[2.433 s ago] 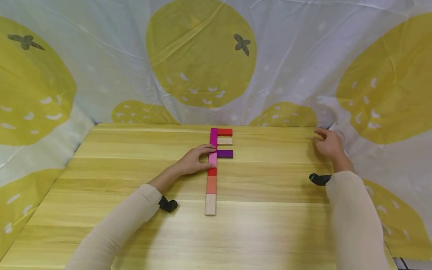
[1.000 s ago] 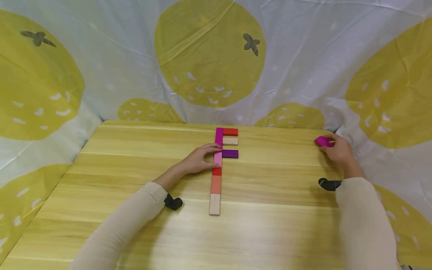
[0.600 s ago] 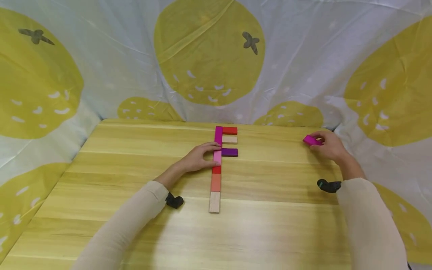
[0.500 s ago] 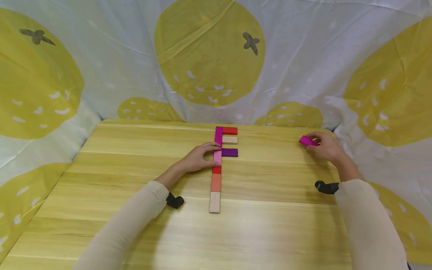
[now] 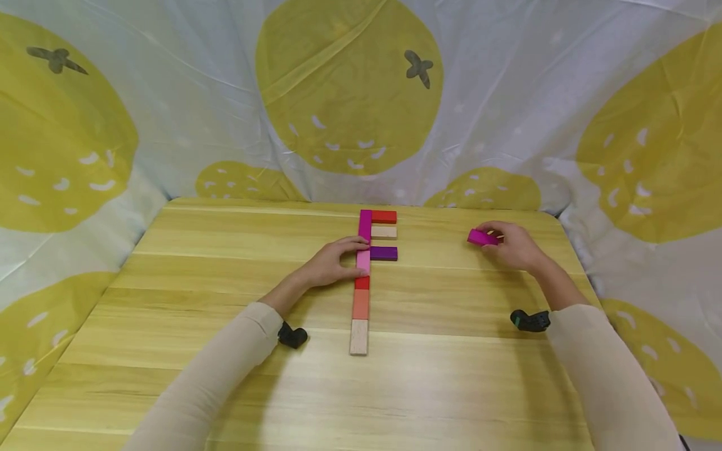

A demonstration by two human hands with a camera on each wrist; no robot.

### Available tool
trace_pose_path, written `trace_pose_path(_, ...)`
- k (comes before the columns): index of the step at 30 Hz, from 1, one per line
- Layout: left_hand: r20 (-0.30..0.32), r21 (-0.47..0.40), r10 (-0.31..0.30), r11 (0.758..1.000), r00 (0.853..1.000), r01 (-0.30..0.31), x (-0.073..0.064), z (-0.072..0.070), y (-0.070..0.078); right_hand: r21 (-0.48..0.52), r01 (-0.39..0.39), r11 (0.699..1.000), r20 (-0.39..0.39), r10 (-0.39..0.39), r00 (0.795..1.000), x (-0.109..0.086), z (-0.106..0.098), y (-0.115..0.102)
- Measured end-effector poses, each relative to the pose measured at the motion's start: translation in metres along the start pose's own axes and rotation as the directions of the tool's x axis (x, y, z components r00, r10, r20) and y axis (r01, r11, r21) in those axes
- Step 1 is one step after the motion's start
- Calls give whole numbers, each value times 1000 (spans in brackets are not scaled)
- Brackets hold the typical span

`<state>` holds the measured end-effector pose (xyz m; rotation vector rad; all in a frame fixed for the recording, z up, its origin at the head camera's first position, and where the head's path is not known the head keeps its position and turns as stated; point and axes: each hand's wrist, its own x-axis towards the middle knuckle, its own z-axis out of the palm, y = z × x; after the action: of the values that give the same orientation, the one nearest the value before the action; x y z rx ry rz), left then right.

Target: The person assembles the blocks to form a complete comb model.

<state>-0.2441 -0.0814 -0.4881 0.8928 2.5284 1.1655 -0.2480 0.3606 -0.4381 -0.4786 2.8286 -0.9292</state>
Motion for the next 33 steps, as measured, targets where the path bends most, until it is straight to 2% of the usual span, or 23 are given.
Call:
trace_pose_path(9,1,-1,-5,1000,1000,5,-1,1,-2,33,83,996,-9,-83,997,1,16,-12)
trace_pose_path(21,5,-3,-1,1000,1000,1,-2,0,1,37,204,978,-4,-204,979,7,35,-37)
trace_pose_path(26,13,12,-6,1000,1000,6,-3,0,0,50,210,976,7,-211,978,9,44,-46)
trace_pose_path(33,18,17,-3,1000,1000,2,-1,-1,0,52,273,961,-10,-272,962,13,59,-55)
